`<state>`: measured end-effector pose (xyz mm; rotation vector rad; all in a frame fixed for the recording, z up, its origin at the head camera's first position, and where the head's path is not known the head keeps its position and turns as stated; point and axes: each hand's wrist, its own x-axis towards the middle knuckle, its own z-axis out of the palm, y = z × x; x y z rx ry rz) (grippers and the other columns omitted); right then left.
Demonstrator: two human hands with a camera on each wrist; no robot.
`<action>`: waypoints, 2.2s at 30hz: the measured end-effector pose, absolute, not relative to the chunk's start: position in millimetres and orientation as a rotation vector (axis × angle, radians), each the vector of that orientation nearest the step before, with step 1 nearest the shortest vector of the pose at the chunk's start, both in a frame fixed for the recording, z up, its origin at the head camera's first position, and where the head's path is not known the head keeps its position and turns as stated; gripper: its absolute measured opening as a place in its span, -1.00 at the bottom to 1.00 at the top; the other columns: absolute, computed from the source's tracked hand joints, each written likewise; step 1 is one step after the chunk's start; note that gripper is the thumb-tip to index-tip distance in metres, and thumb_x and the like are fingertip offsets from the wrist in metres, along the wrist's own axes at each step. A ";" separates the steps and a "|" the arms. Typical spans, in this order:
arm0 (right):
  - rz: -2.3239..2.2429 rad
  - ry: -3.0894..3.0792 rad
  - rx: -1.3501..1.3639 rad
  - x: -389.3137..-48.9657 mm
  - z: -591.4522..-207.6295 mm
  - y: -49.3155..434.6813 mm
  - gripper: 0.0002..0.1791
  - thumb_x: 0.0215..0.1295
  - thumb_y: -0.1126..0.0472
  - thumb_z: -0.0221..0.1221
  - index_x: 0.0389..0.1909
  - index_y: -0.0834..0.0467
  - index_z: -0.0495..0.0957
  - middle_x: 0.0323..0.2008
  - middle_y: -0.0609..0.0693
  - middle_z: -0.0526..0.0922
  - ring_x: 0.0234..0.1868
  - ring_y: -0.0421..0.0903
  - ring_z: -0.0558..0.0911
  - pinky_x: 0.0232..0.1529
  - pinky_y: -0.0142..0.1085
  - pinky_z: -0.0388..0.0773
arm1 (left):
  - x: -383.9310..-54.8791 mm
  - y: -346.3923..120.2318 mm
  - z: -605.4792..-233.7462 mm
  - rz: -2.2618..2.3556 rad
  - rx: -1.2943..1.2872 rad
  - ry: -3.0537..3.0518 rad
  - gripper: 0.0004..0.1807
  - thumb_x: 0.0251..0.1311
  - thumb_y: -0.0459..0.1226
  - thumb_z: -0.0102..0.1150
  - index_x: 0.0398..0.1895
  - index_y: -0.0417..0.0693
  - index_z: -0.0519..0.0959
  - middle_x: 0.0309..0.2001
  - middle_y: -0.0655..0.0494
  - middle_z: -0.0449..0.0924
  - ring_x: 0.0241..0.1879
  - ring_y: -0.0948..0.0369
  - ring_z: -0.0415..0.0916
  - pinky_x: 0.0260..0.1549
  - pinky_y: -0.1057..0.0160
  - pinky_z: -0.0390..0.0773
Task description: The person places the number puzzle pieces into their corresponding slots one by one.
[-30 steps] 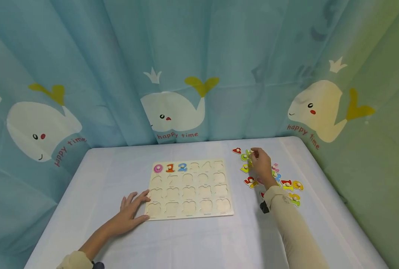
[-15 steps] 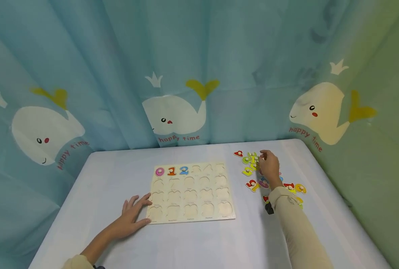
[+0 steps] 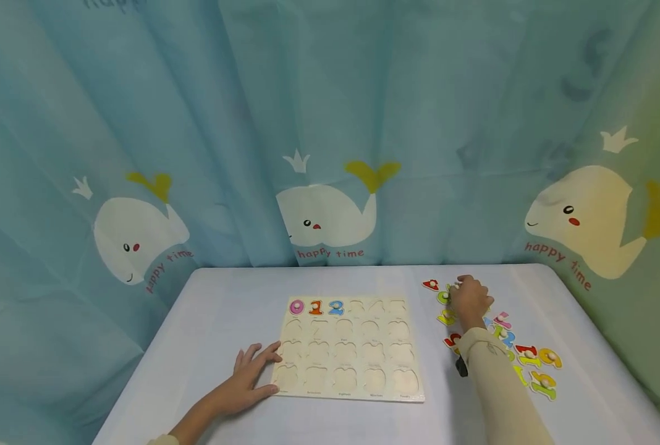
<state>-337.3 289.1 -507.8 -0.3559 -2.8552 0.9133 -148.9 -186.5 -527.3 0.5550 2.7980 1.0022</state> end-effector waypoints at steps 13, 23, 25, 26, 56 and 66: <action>0.992 -2.667 -0.144 -341.2 -498.1 286.5 -0.64 0.30 0.35 0.02 0.06 0.44 0.40 -0.19 0.35 0.50 -0.14 0.29 0.38 -0.15 0.21 0.14 | -149.1 -185.2 -526.5 0.970 0.590 2.824 -0.50 0.17 0.02 0.16 0.12 0.06 0.34 0.41 0.03 0.11 0.34 -0.23 -0.14 0.16 -0.35 -0.44; 1.120 -2.593 0.293 -336.3 -490.7 255.7 -0.67 0.26 0.41 0.08 0.04 0.44 0.41 -0.22 0.33 0.55 -0.14 0.25 0.50 -0.11 0.10 0.41 | -151.1 -187.3 -525.3 0.968 0.593 2.821 -0.49 0.18 0.00 0.17 0.14 0.04 0.34 0.42 0.02 0.08 0.34 -0.22 -0.14 0.18 -0.33 -0.43; 1.127 -2.583 0.353 -336.7 -493.0 246.6 -0.67 0.24 0.41 0.11 0.02 0.43 0.43 -0.25 0.30 0.56 -0.16 0.23 0.52 -0.10 0.08 0.42 | -151.9 -187.6 -525.2 0.976 0.593 2.822 -0.49 0.18 0.01 0.17 0.14 0.04 0.35 0.42 0.02 0.08 0.34 -0.23 -0.14 0.18 -0.33 -0.44; 1.129 -2.587 0.384 -335.9 -494.2 241.9 -0.67 0.23 0.42 0.13 0.01 0.43 0.43 -0.25 0.29 0.56 -0.16 0.23 0.52 -0.10 0.08 0.42 | -152.1 -187.8 -525.5 0.976 0.597 2.823 -0.49 0.18 0.01 0.16 0.13 0.03 0.35 0.42 0.01 0.08 0.34 -0.23 -0.14 0.17 -0.34 -0.43; 1.230 -2.782 0.783 -310.7 -515.2 149.3 -0.72 0.21 0.41 0.17 -0.04 0.34 0.48 -0.37 0.00 0.53 -0.30 -0.08 0.52 -0.22 -0.17 0.50 | -149.6 -188.4 -523.9 1.027 0.630 2.797 -0.49 0.18 -0.03 0.17 0.14 -0.02 0.36 0.42 -0.05 0.06 0.33 -0.27 -0.18 0.14 -0.38 -0.48; 1.158 -2.826 0.668 -314.8 -514.6 131.1 -0.71 0.18 0.41 0.19 -0.05 0.32 0.48 -0.38 0.05 0.59 -0.29 -0.02 0.57 -0.16 -0.09 0.50 | -150.9 -186.2 -522.7 1.056 0.627 2.797 -0.43 0.17 -0.04 0.19 0.19 -0.08 0.35 0.40 -0.09 0.08 0.32 -0.28 -0.19 0.11 -0.40 -0.50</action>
